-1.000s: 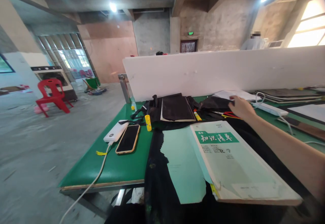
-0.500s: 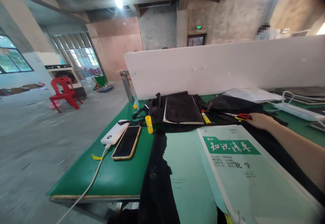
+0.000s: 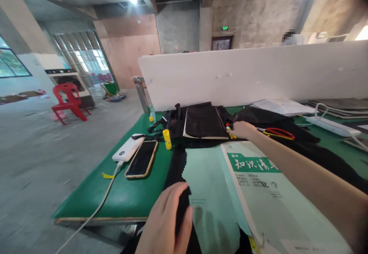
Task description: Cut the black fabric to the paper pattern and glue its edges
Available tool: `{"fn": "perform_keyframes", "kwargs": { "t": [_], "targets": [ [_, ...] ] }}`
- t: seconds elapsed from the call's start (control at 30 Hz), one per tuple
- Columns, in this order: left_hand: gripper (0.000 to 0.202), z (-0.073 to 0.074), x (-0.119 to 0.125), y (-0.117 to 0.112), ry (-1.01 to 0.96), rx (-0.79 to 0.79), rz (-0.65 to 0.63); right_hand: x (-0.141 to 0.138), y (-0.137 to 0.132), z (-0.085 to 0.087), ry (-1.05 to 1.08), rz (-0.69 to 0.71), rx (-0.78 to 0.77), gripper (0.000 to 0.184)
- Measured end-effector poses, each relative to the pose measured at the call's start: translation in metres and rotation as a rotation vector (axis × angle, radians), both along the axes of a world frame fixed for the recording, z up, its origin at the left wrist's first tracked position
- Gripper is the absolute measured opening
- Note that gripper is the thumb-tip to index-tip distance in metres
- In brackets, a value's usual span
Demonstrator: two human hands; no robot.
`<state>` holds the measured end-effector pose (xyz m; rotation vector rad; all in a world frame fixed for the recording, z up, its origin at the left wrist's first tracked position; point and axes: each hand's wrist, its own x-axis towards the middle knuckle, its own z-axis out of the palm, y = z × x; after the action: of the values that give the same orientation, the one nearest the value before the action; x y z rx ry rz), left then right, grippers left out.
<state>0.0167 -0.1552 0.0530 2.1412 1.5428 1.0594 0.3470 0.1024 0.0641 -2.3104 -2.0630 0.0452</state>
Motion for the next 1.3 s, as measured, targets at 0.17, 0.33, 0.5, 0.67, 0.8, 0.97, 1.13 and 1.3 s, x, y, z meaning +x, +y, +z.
{"fn": "perform_keyframes", "kwargs": {
  "t": [0.17, 0.33, 0.5, 0.67, 0.8, 0.97, 1.13, 1.3],
  "targets": [
    [0.024, 0.007, 0.007, 0.064, 0.399, -0.018, 0.109, -0.018, 0.000, -0.012, 0.026, -0.117, 0.005, 0.039],
    [0.019, 0.000, 0.004, 0.117, 0.490, -0.051, 0.229, -0.011, -0.015, -0.007, 0.053, -0.236, 0.173, 0.043],
    [0.021, -0.012, 0.000, 0.159, 0.467, -0.057, 0.325, -0.041, -0.039, 0.015, 0.479, -0.071, 0.650, 0.033],
    [0.023, -0.030, -0.003, 0.183, 0.437, -0.053, 0.368, -0.123, -0.055, 0.021, 0.892, 0.329, 0.504, 0.022],
    [0.029, -0.040, -0.006, 0.190, 0.404, -0.040, 0.372, -0.171, -0.053, 0.002, 0.853, 0.332, 0.326, 0.016],
    [0.031, -0.045, -0.009, 0.196, 0.374, -0.064, 0.355, -0.189, -0.046, -0.029, 0.859, 0.401, 0.398, 0.013],
    [0.028, -0.046, -0.011, 0.198, 0.352, -0.087, 0.338, -0.192, -0.047, -0.041, 0.814, 0.451, 0.461, 0.013],
    [0.026, -0.047, -0.012, 0.200, 0.344, -0.104, 0.339, -0.192, -0.054, -0.033, 0.838, 0.422, 0.519, 0.013]
  ]
}}
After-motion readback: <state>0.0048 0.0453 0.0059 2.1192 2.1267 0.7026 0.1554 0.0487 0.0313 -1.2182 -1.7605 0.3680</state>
